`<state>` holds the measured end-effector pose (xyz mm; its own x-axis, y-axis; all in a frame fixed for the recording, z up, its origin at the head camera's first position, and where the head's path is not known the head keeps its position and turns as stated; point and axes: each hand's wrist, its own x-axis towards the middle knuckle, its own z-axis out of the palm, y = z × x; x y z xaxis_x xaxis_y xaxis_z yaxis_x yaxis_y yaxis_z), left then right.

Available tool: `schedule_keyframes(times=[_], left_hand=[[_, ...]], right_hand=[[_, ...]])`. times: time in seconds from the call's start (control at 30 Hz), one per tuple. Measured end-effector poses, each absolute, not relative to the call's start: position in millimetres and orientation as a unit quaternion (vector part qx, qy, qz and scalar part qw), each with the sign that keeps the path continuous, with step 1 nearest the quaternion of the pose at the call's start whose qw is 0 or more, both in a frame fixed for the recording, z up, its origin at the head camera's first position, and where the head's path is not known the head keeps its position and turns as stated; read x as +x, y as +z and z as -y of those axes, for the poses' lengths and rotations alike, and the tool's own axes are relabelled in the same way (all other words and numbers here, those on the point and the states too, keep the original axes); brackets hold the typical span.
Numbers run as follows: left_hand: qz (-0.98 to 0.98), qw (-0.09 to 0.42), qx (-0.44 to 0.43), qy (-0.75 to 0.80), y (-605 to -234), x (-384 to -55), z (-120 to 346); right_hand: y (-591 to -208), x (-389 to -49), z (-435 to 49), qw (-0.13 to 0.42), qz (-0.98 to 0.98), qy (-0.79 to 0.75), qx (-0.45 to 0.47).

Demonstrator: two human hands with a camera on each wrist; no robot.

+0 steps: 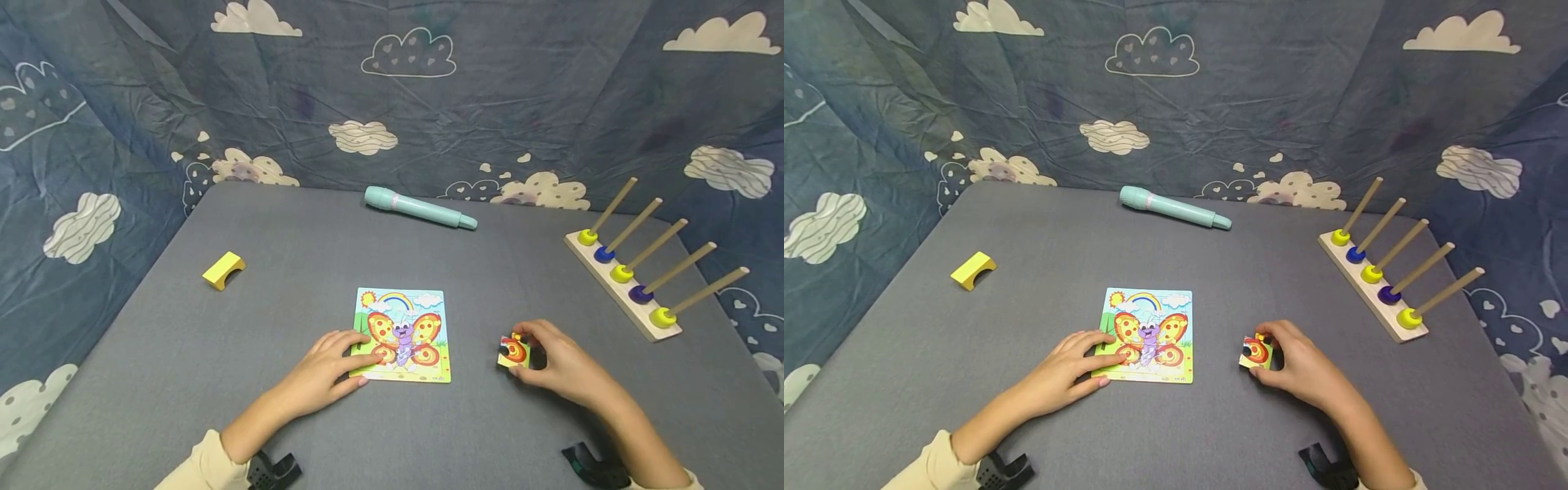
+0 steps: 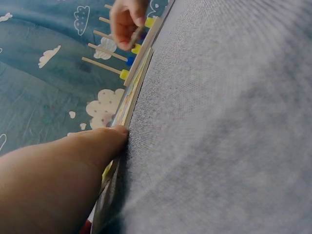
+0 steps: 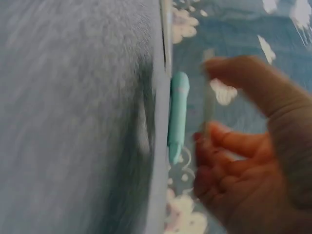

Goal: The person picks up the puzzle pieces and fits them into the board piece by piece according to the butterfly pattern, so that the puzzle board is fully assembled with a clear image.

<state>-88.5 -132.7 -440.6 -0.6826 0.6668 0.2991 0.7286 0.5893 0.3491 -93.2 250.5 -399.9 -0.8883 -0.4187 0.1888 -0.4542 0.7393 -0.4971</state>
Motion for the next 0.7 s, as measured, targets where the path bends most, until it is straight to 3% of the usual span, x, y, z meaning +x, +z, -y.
schedule_keyframes(times=[0.3, 0.53, 0.7], left_hand=[[0.901, 0.065, -0.385, -0.189, -433.2, -84.9, 118.7], [0.896, 0.033, -0.407, -0.176, -425.8, -84.5, 107.3], [0.902, 0.042, -0.412, -0.119, -422.9, -82.7, 99.7]], right_hand=[[-384.3, -91.0, -197.9, 0.047, 0.899, 0.304, 0.31], [-400.4, -97.9, -160.3, 0.021, 0.898, 0.289, 0.332], [-411.8, -104.0, -149.7, 0.002, 0.904, 0.267, 0.334]])
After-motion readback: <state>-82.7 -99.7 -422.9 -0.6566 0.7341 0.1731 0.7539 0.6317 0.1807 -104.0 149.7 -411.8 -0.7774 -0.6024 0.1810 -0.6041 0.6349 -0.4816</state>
